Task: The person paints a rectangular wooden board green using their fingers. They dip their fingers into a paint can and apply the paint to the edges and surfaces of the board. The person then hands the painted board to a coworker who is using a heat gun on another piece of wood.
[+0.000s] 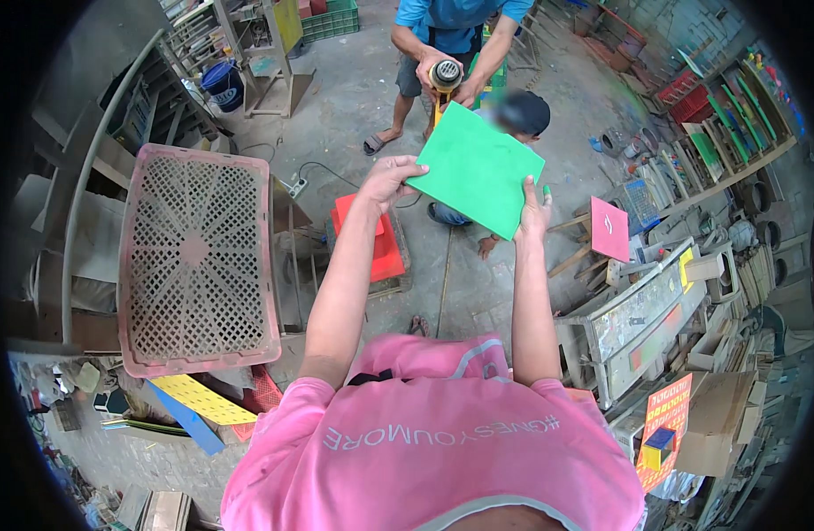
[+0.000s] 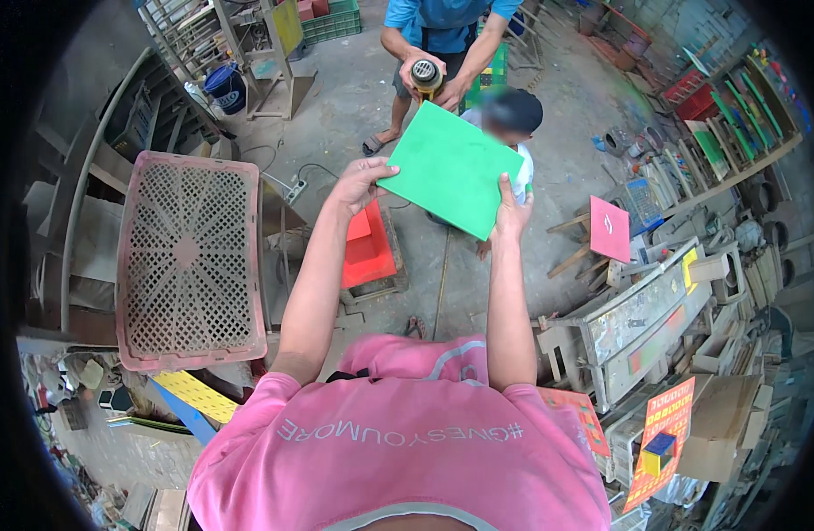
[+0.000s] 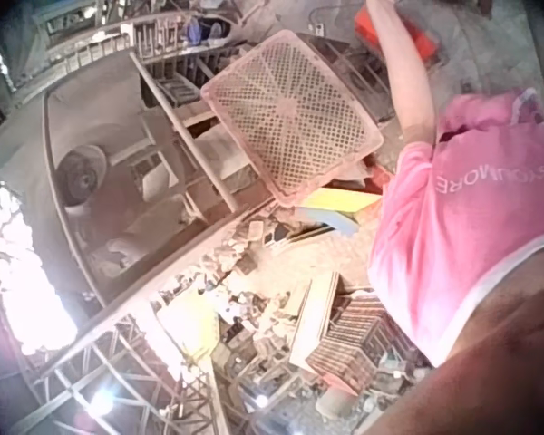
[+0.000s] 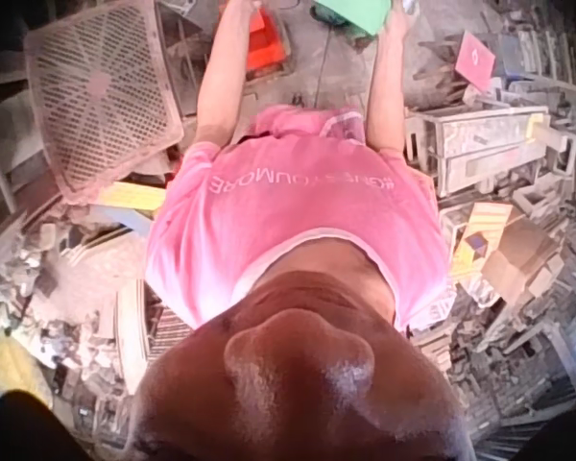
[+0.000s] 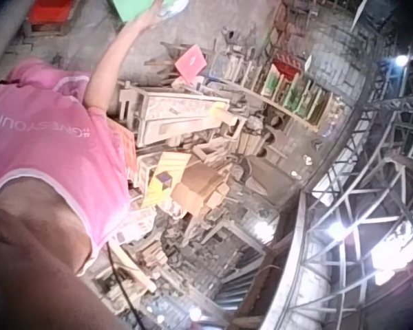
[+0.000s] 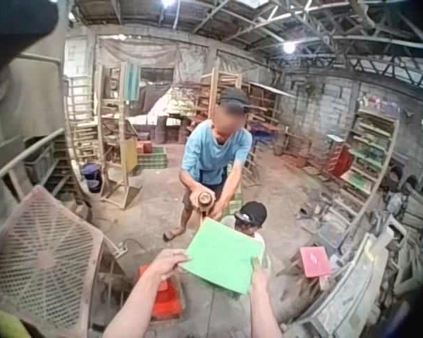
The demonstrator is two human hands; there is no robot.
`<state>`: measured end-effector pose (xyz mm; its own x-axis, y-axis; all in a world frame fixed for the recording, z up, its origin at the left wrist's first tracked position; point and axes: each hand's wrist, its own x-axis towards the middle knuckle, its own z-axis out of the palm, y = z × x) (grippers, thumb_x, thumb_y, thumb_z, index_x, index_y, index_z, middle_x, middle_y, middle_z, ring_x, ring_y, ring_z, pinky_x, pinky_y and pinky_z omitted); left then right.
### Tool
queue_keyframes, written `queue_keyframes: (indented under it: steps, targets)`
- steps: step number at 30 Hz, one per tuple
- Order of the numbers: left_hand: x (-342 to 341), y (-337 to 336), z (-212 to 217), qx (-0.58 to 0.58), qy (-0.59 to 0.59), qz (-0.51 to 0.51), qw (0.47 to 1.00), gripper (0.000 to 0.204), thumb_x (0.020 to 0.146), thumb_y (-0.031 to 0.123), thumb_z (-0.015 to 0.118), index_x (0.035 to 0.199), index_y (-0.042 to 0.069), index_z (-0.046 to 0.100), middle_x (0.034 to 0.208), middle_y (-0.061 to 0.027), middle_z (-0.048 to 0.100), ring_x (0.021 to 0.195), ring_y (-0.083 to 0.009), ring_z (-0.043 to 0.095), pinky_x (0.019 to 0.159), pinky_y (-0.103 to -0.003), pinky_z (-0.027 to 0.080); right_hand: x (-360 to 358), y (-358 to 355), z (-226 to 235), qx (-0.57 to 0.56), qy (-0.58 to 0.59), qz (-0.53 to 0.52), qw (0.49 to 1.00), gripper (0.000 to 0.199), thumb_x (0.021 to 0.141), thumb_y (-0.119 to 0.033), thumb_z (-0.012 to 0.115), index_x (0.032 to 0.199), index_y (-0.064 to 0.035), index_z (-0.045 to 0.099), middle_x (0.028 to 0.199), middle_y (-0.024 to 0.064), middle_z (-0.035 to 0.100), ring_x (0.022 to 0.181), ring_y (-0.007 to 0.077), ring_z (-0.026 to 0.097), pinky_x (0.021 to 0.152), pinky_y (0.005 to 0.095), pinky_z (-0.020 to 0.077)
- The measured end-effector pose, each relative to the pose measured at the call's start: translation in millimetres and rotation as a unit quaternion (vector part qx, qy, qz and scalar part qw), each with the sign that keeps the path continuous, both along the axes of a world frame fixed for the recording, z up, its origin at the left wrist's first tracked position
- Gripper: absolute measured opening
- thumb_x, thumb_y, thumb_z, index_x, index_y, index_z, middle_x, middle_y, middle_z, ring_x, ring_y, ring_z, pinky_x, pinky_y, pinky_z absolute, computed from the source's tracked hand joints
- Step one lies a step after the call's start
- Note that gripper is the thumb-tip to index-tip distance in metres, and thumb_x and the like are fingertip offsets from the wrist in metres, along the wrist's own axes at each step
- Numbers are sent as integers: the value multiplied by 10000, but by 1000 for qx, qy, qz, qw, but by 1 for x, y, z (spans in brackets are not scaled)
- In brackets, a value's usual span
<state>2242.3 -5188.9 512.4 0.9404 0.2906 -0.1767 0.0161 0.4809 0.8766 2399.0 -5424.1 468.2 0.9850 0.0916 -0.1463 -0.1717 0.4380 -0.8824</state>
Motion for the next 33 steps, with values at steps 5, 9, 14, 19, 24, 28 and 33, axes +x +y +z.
queue_keyframes:
  steps: [5,9,14,19,24,28,33]
  targets:
    - [-8,13,29,28,-43,-10,999,206,842,127,674,999,-3,648,934,-54,683,837,-124,666,801,-255,545,-10,13,37,-4,-21,-13,1000,1065,688,-305,860,1440,24,180,1290,228,467,1106,294,545,859,411,519]
    - [-8,15,62,34,-74,-22,996,161,830,110,670,949,4,646,938,-53,678,809,-124,662,763,-246,546,-18,9,64,4,-46,-33,998,1110,659,-346,872,1442,24,177,1302,252,455,1114,305,543,862,417,517]
    - [-13,8,84,21,-41,-23,999,142,803,109,688,891,12,634,809,-58,673,662,-117,651,513,-230,452,-29,5,86,3,-43,-70,997,1145,640,-359,881,1448,22,165,1340,281,417,1136,321,534,872,428,516]
    - [-15,12,83,10,-18,-20,1000,168,806,102,682,921,-9,631,838,-93,677,706,-150,670,564,-251,501,-36,8,84,-25,-25,-79,996,1165,632,-356,886,1448,34,151,1358,282,400,1158,330,518,884,439,511]
    - [-13,11,44,-22,-6,-4,1000,253,822,93,673,1006,-66,603,979,-126,661,879,-192,670,858,-318,548,-28,6,54,-52,-13,-71,996,1191,622,-372,889,1444,62,145,1364,267,400,1179,331,501,912,433,492]
    - [-21,10,-16,-78,12,7,997,273,811,100,697,1019,-55,614,987,-116,663,885,-195,668,820,-331,560,-30,7,5,-85,24,-48,995,1178,619,-373,891,1433,85,173,1360,253,409,1184,331,492,921,427,482]
    - [-39,-6,-89,-118,82,34,989,244,800,104,711,990,-33,641,959,-103,669,883,-194,659,815,-337,551,-31,-6,-74,-179,74,-14,981,1107,652,-343,881,1416,103,215,1348,240,433,1179,306,494,947,409,456]
